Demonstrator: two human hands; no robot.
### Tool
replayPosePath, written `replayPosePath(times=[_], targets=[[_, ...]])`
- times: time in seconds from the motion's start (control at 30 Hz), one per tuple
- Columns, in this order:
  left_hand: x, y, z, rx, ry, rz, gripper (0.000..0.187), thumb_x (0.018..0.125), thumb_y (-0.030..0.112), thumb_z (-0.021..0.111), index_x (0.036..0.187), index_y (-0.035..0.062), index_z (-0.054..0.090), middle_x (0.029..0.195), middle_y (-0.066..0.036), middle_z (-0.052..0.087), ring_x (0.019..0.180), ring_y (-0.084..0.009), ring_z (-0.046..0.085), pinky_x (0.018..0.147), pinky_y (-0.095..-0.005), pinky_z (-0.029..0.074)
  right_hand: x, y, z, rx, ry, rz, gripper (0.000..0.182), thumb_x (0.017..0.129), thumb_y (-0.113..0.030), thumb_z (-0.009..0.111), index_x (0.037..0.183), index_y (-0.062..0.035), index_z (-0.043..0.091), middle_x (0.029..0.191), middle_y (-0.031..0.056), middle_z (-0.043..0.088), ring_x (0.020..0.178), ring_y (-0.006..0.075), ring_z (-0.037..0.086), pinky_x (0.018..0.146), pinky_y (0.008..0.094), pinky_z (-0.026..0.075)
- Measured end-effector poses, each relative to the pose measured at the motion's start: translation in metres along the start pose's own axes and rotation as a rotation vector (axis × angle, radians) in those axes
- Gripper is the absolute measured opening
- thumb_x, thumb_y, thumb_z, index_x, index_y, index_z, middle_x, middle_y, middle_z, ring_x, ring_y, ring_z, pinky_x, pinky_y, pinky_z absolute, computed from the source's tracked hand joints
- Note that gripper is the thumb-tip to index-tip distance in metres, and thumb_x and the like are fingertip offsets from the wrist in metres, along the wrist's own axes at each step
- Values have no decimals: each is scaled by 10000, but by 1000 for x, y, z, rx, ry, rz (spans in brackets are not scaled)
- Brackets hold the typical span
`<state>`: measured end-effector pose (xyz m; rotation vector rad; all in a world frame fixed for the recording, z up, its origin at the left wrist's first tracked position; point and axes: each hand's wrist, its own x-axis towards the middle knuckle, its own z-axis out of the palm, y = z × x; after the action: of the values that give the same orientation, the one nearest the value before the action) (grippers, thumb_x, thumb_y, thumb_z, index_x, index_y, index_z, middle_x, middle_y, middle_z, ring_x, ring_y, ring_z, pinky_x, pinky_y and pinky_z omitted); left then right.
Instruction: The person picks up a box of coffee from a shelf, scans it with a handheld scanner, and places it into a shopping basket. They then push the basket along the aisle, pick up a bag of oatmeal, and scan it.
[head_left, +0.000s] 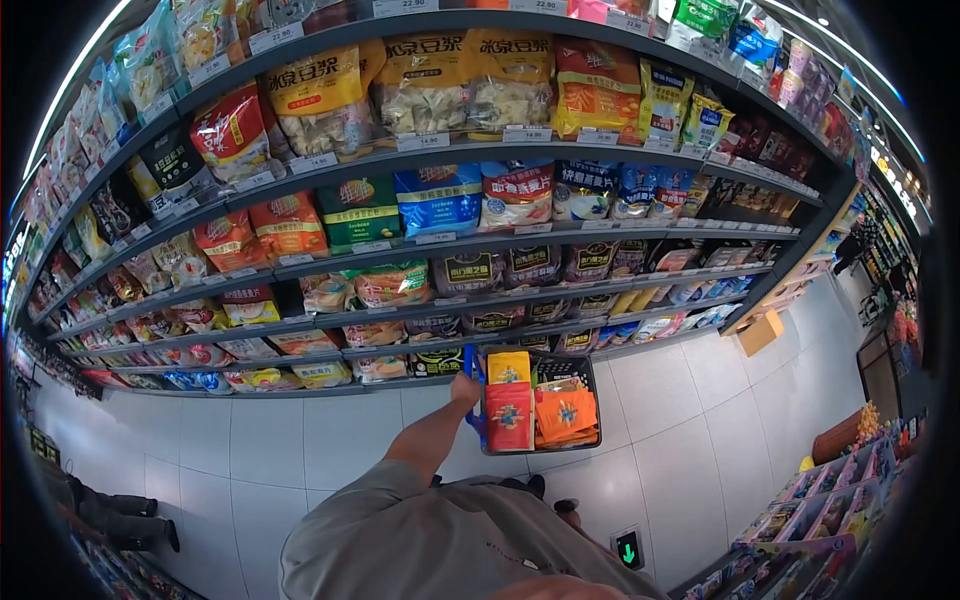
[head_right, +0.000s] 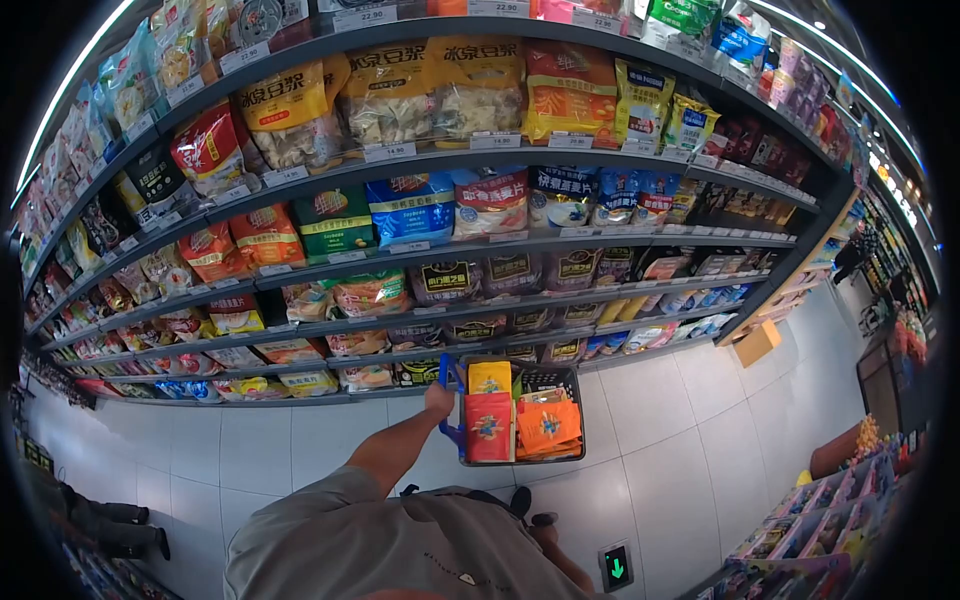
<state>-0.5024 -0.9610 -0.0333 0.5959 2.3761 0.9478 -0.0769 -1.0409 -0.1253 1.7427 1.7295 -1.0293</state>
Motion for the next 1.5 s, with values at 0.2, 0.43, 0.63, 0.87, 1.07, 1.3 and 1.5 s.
replayPosePath(times=[0.2, 0.43, 0.63, 0.87, 1.07, 1.3, 1.5], targets=[[16, -28, -17, 32, 12, 44, 326, 793, 230, 551, 932, -65, 570, 928, -310, 611, 912, -434, 598, 782, -482, 487, -30, -28, 1, 132, 24, 45, 484, 701, -394, 639, 1095, -112, 639, 1138, 133, 618, 1097, 269, 567, 923, 365, 449], [22, -46, -48, -1, -12, 0, 336, 799, 253, 542, 924, -56, 583, 926, -308, 610, 930, -434, 590, 795, -489, 476, -50, -53, 8, 117, 101, -39, 532, 689, -389, 670, 1122, -85, 618, 1134, 155, 615, 1077, 280, 578, 918, 362, 462], [18, -59, -74, -21, 46, 34, 302, 774, 194, 548, 926, -64, 583, 916, -307, 609, 942, -441, 578, 795, -478, 477, -51, -59, 17, 113, 79, -47, 565, 682, -400, 677, 1147, -87, 608, 1163, 155, 602, 1098, 282, 566, 934, 374, 448], [28, -81, -80, -13, 98, 41, 282, 752, 165, 577, 921, -60, 571, 897, -297, 615, 905, -435, 589, 772, -472, 484, -44, -57, 26, 84, 89, -35, 511, 689, -395, 644, 1093, -81, 627, 1107, 183, 619, 1071, 312, 575, 914, 396, 455], [25, -84, -85, -25, 106, 7, 298, 766, 210, 577, 929, -40, 572, 920, -291, 616, 926, -432, 583, 797, -477, 470, -35, -45, 24, 56, 97, -62, 453, 692, -399, 636, 999, -67, 654, 1058, 178, 639, 1032, 328, 591, 870, 426, 457], [24, -81, -91, 126, 39, -65, 348, 775, 272, 598, 984, -3, 553, 987, -255, 622, 957, -404, 589, 815, -478, 471, -11, -31, 13, 127, 31, -83, 528, 657, -433, 672, 1030, -58, 650, 1092, 188, 623, 1056, 325, 579, 884, 408, 460], [13, -63, -90, 218, 123, -121, 257, 824, 201, 530, 997, 12, 553, 993, -231, 631, 964, -392, 596, 820, -469, 482, 3, -26, -14, 43, 11, -116, 515, 660, -430, 678, 1019, -62, 654, 1084, 183, 628, 1052, 319, 584, 884, 400, 465]])
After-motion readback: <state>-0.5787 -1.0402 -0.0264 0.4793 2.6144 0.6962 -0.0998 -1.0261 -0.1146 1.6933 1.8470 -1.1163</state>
